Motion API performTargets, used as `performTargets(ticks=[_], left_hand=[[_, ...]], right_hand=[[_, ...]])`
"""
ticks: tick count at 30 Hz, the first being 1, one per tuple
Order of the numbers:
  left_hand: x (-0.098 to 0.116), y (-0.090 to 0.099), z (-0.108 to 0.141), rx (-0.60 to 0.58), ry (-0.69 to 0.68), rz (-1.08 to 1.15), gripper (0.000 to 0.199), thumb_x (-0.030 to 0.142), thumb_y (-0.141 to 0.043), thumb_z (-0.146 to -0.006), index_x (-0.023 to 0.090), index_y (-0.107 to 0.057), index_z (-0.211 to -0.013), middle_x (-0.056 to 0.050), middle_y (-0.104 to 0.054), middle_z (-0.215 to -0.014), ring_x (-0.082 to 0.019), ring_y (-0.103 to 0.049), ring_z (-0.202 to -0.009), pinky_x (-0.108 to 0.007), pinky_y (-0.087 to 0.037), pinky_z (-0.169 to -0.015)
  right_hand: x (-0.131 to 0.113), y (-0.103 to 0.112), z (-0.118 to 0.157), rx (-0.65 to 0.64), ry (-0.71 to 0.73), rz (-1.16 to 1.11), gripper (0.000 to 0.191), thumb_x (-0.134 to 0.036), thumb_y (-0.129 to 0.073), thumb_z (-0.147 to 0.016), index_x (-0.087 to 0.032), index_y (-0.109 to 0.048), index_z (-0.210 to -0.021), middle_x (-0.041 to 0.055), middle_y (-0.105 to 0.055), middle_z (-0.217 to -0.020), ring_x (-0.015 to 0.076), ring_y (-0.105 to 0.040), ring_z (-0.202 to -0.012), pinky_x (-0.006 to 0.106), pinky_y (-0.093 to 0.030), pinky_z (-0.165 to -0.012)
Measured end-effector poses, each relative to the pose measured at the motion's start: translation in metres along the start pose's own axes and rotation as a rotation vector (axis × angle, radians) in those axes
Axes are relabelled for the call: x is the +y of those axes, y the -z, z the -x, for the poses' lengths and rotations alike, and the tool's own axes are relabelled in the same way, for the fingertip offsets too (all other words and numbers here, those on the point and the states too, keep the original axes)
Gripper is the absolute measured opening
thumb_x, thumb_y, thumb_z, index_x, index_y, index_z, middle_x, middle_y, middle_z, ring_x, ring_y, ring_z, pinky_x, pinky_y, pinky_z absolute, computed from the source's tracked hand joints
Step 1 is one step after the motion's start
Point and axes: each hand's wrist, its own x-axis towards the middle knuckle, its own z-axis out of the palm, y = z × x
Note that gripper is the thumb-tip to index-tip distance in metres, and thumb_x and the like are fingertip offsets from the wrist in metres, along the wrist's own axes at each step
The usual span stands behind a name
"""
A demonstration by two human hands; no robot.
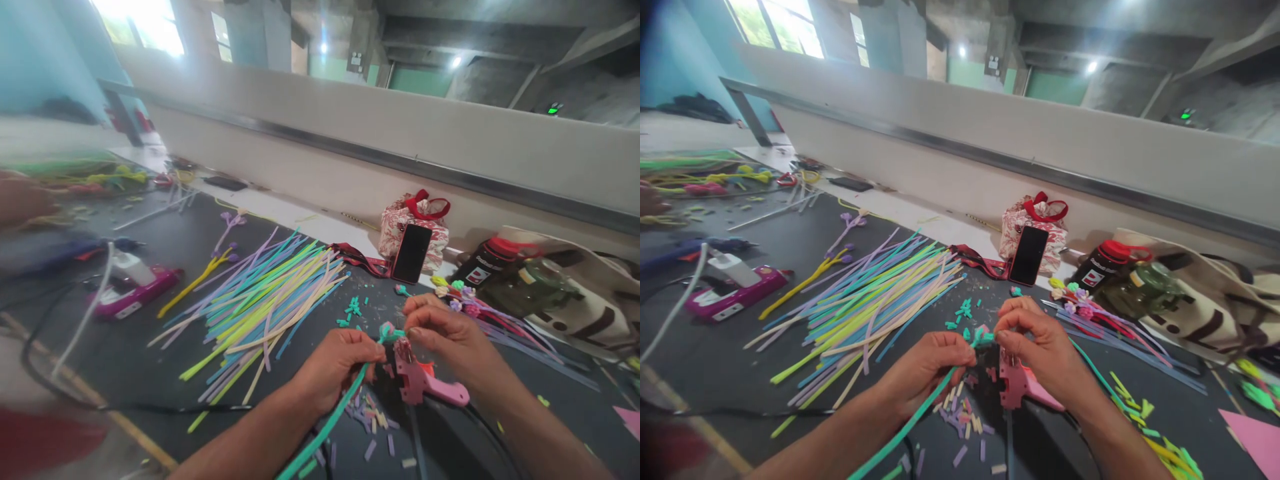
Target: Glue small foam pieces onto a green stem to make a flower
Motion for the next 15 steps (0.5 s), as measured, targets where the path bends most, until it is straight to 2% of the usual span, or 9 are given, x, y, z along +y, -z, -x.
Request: performTargets(ticks=[6, 15], left_hand=[[0.0021, -0.0008, 0.0015, -0.054, 0.07, -0.15, 0.014, 0.025, -0.062, -0.059, 0.015, -0.054, -0.053, 0.007, -0.045, -0.034, -0.004, -0.031, -0.024, -0.017, -0.02, -0.029], [0.004, -0.0013, 0.0025, -0.092, 0.095, -0.232, 0.011, 0.022, -0.059, -0.057, 0.016, -0.053, -0.051, 0.007, -0.045, -0.034, -0.004, -0.033, -0.024, -0.017, -0.022, -0.028]], right_hand=[[-0.0002, 0.0051, 0.0031, -0.147, -0.006, 0.094, 0.014, -0.028, -0.057, -0.079, -0.021, -0.066, -0.072, 0.0036, -0.048, -0.091, 0.0185, -0.049, -0.088, 0.031, -0.039, -0.079], [-0.0033, 0.0042, 0.0067, -0.222, -0.008, 0.089, 0.015, -0.028, -0.056, -0.079, -0.02, -0.065, -0.07, 0.0033, -0.049, -0.091, 0.0182, -0.049, -0.09, 0.029, -0.038, -0.078]])
